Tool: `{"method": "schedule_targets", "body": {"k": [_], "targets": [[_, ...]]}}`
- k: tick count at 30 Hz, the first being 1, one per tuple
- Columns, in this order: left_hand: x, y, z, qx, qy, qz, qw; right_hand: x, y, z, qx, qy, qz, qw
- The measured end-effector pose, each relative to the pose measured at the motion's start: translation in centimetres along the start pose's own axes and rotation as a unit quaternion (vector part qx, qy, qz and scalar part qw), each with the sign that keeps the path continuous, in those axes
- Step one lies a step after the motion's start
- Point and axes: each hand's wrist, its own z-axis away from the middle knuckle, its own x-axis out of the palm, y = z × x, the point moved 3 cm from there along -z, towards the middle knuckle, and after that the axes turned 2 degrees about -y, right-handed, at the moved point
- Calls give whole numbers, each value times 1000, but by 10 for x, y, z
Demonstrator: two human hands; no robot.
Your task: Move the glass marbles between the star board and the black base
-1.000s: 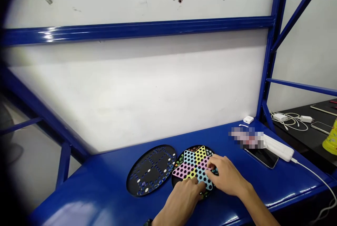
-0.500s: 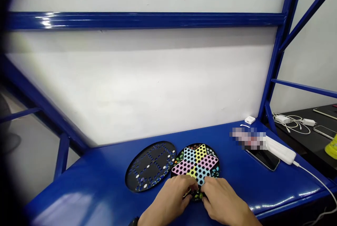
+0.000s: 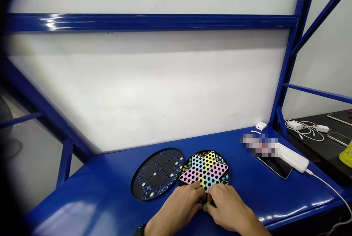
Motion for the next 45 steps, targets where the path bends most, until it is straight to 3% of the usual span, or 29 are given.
{"method": "schedule_targets", "body": {"k": [3,5,8,11,14,19,23,27,30,32,37,45], "targets": [[2,-3,0,-1,7,2,1000,1,6,-4,12,32,-146,989],[2,-1,-1,1,-1,-15,1000,0,12,-6,25,23,-317,948],[1,7,-6,9,-21,-63,998,3,20,-8,76,-1,-583,809],[3,13,-12,28,-21,-110,993,11,25,-7,108,-1,-737,668],[6,11,-13,55,-2,-122,991,18,26,-5,123,3,-793,597],[-8,-1,1,56,61,-13,996,23,19,1,135,20,-807,574],[-27,11,8,66,151,89,982,35,6,1,165,-6,-813,558],[-30,28,6,111,149,90,978,49,2,0,187,2,-842,506],[-28,18,11,87,172,99,976,48,8,1,179,29,-858,481],[-24,6,14,68,153,89,982,43,13,2,166,37,-861,480],[-8,-11,15,60,42,23,997,35,19,2,146,47,-863,482],[-11,-6,-5,87,14,-18,996,30,27,1,140,72,-862,482]]}}
